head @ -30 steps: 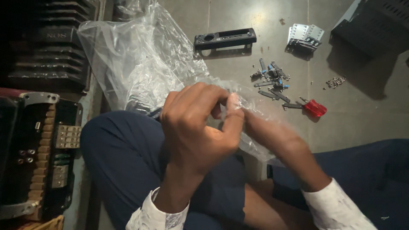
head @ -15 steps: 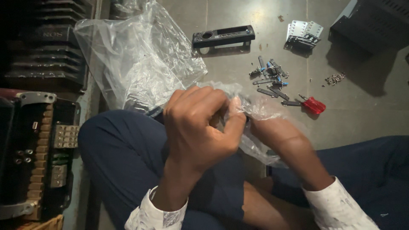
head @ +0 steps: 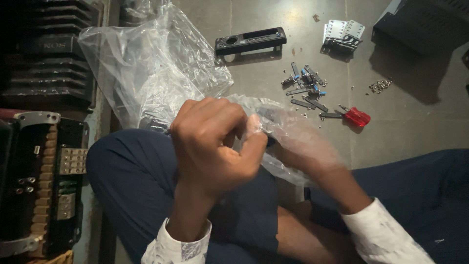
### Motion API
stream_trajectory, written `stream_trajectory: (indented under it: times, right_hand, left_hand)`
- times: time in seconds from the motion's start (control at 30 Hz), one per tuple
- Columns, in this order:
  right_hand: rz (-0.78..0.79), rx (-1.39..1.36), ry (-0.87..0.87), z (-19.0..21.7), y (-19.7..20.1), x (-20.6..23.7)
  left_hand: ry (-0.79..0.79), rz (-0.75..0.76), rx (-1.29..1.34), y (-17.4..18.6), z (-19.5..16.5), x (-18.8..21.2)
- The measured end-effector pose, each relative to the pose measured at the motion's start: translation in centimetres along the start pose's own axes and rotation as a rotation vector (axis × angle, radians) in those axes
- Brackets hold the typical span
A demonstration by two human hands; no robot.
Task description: The person sits on the floor and assembles a lock mechanism by attaching metal plates to a black frame using a red screwdriver. They then place the assembled unit into a plastic bag.
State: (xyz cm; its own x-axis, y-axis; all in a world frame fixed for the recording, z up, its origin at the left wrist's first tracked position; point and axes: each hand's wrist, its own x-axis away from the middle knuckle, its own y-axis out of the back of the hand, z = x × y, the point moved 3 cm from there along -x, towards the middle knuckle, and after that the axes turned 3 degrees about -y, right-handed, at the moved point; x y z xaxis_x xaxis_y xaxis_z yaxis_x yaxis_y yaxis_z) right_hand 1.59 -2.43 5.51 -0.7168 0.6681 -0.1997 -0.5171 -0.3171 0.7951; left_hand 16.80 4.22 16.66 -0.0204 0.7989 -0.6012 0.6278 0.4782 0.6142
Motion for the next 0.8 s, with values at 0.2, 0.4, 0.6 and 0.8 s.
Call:
stream_trajectory:
  times: [0.2, 0.4, 0.6, 0.8]
  right_hand:
    - [0.249, -0.049, -0.370, -2.2, -0.3, 0.4]
    - [0.117, -0.069, -0.380, -0.6, -0.3, 0.0]
    - [0.126, -0.112, -0.397, 0.3, -0.7, -0.1]
    - [0.096, -0.053, -0.259, -2.4, -1.5, 0.4]
  left_hand:
    - [-0.021, 0.059, 0.053, -0.1, -0.1, -0.2]
    - [-0.020, 0.028, 0.067, -0.4, -0.4, -0.1]
    - [-0.018, 0.036, 0.052, -0.7, -0.3, -0.1]
    - [-0.020, 0.038, 0.067, -0.7, -0.2, 0.0]
